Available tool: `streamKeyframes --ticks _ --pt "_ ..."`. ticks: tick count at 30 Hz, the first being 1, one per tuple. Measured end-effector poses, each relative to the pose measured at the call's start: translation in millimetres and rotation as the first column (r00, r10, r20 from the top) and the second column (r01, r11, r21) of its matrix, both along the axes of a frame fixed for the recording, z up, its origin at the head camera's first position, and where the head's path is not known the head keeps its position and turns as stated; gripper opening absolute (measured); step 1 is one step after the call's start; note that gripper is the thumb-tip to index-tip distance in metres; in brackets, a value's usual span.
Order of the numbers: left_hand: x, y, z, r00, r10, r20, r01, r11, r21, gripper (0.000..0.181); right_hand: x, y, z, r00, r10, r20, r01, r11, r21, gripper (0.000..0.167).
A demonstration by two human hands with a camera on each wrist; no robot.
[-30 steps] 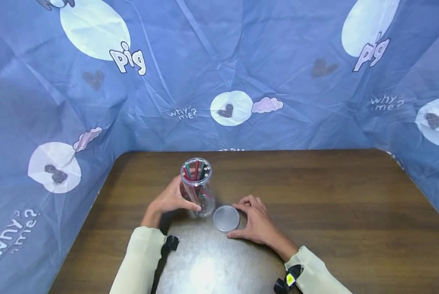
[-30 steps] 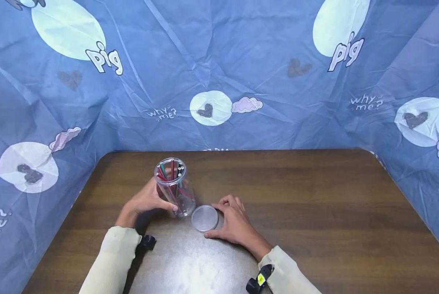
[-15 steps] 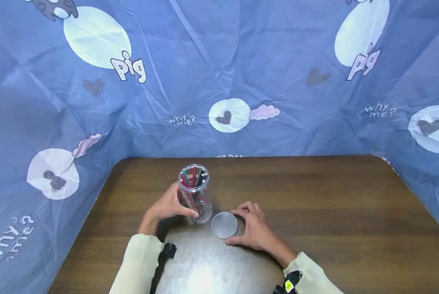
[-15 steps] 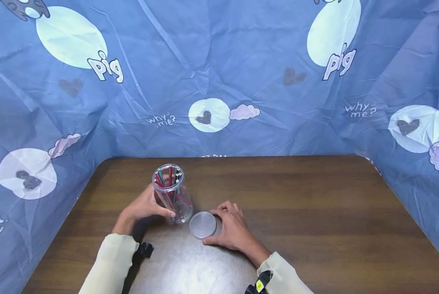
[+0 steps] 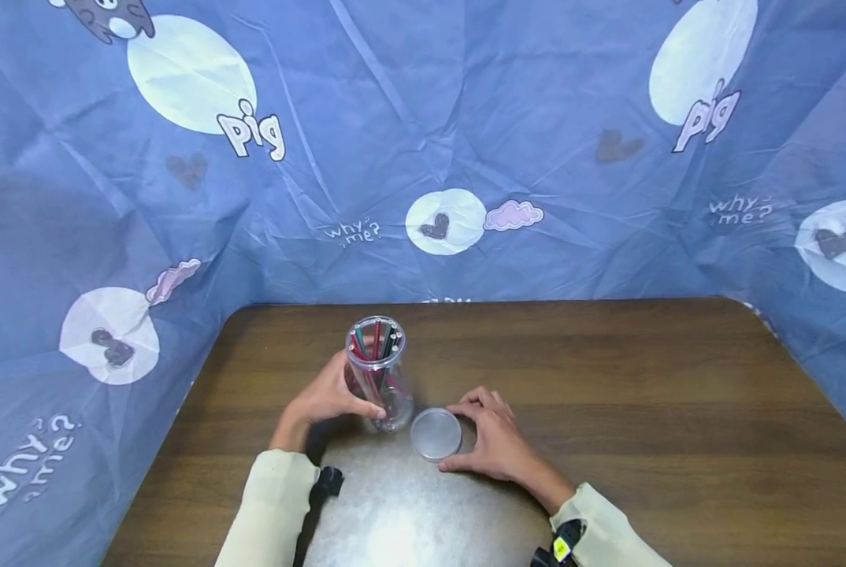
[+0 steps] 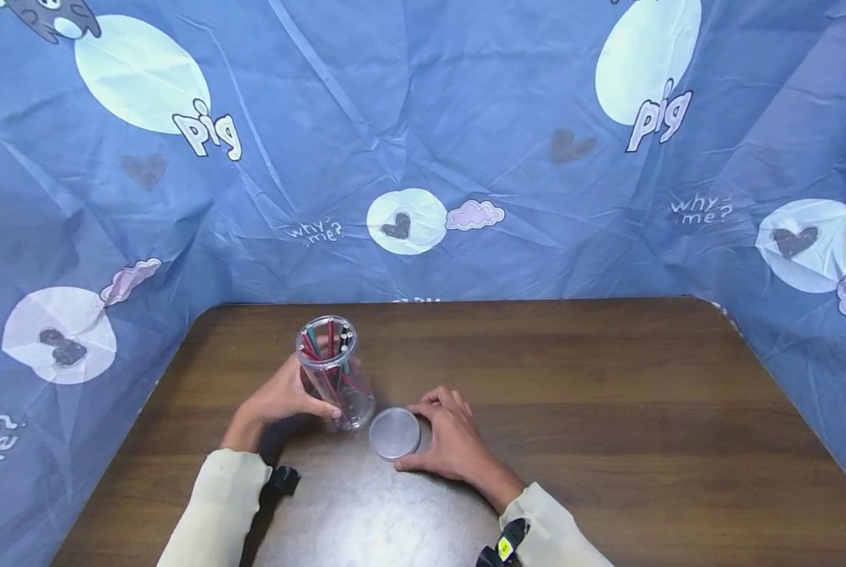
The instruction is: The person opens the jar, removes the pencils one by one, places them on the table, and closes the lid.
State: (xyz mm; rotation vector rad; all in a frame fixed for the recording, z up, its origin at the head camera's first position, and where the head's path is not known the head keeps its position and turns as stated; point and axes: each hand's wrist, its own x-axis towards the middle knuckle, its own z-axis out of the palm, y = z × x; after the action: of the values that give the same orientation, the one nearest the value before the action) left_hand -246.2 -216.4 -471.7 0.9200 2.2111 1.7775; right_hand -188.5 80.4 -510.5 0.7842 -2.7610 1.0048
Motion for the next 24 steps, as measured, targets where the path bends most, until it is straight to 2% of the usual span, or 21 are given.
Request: streamKeyframes --ticks 6,13,16,19,24 --pt "-0.1 -1.6 1.3 1.0 -0.012 -0.008 0.012 1.0 0.001 0.091 0.6 -4.5 0.1 1.0 0.008 -0.017 -0.008 1.0 0.0 0.079" --pt "1.8 -1.2 0.7 1.0 -0.006 -0.011 0.006 1.0 -0.019 0.092 1.1 -2.9 0.0 0.999 0.025 0.042 -0.025 1.0 0.009 0.087" --pt "1.7 -0.9 0.8 1.0 0.005 -0.02 -0.006 1.0 -0.025 0.091 0.3 -0.5 2.6 0.997 0.04 0.071 -0.038 0.999 -0.033 0.089" --pt "1.4 -0.7 0.6 1.0 0.011 -0.025 -0.012 1.0 -0.029 0.09 -1.6 1.5 5.6 0.995 0.067 0.067 -0.059 0.992 -0.114 0.084" --pt "1.1 0.7 0.2 1.0 0.012 -0.008 -0.012 1.0 -0.029 0.092 -6.3 4.9 19.9 0.99 0.141 0.025 -0.129 0.955 -0.266 0.072"
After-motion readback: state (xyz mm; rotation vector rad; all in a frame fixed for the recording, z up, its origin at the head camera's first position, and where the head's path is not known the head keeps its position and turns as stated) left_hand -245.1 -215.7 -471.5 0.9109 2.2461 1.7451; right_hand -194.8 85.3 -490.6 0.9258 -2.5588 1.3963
